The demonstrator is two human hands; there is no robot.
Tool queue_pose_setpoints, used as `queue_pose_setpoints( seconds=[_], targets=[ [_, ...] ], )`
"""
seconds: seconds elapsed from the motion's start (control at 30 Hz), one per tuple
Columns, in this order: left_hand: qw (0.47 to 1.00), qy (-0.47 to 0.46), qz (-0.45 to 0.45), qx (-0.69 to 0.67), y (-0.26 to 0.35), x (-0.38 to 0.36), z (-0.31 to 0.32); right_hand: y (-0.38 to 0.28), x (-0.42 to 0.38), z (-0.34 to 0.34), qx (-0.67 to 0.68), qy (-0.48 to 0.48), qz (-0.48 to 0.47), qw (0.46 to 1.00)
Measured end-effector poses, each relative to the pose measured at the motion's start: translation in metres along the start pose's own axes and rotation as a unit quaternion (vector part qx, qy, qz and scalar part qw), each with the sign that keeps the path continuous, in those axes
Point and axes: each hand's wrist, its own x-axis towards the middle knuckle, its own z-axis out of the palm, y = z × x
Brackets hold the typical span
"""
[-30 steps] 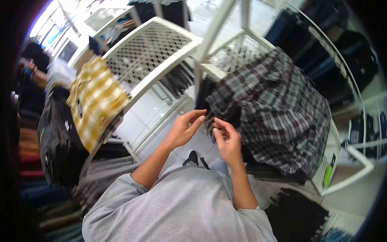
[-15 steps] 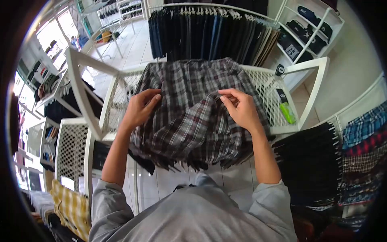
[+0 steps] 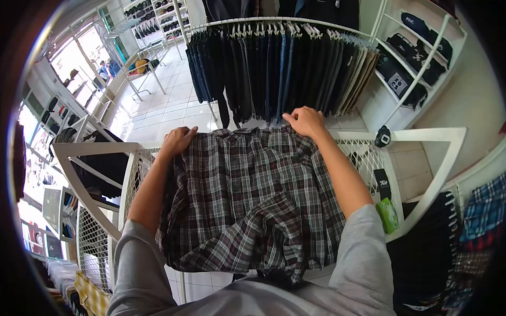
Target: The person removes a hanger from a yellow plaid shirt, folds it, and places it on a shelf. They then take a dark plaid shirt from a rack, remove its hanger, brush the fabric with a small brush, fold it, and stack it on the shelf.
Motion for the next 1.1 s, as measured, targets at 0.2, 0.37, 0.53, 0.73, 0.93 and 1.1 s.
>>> queue_pose_setpoints(
  seconds=[0.2, 0.37, 0.53, 0.73, 0.93, 1.1],
  targets=[
    [0.996, -0.06, -0.036, 0.064, -0.012, 0.016, 0.004, 0.034, 0.056, 0.035, 0.111, -0.166, 0.021, 0.98],
    [0.991, -0.001, 0.047, -0.128, -0.023, 0.018, -0.012, 0.015, 0.036, 0.002, 0.172, -0.184, -0.057, 0.966],
    [0.966, 0.169, 0.114, -0.158, 0.014, -0.046, -0.075, -0.003, -0.022, -0.039, 0.217, 0.074, -0.16, 0.96],
    [0.904, 0.359, 0.203, -0.112, 0.042, -0.157, -0.145, -0.029, -0.142, -0.107, 0.157, 0.429, -0.252, 0.853],
    [0.814, 0.515, 0.267, -0.04, 0.062, -0.317, -0.21, -0.041, -0.306, -0.168, 0.108, 0.551, -0.244, 0.79],
    [0.788, 0.539, 0.292, -0.064, 0.067, -0.427, -0.237, -0.065, -0.44, -0.193, 0.073, 0.598, -0.211, 0.77]
  ],
)
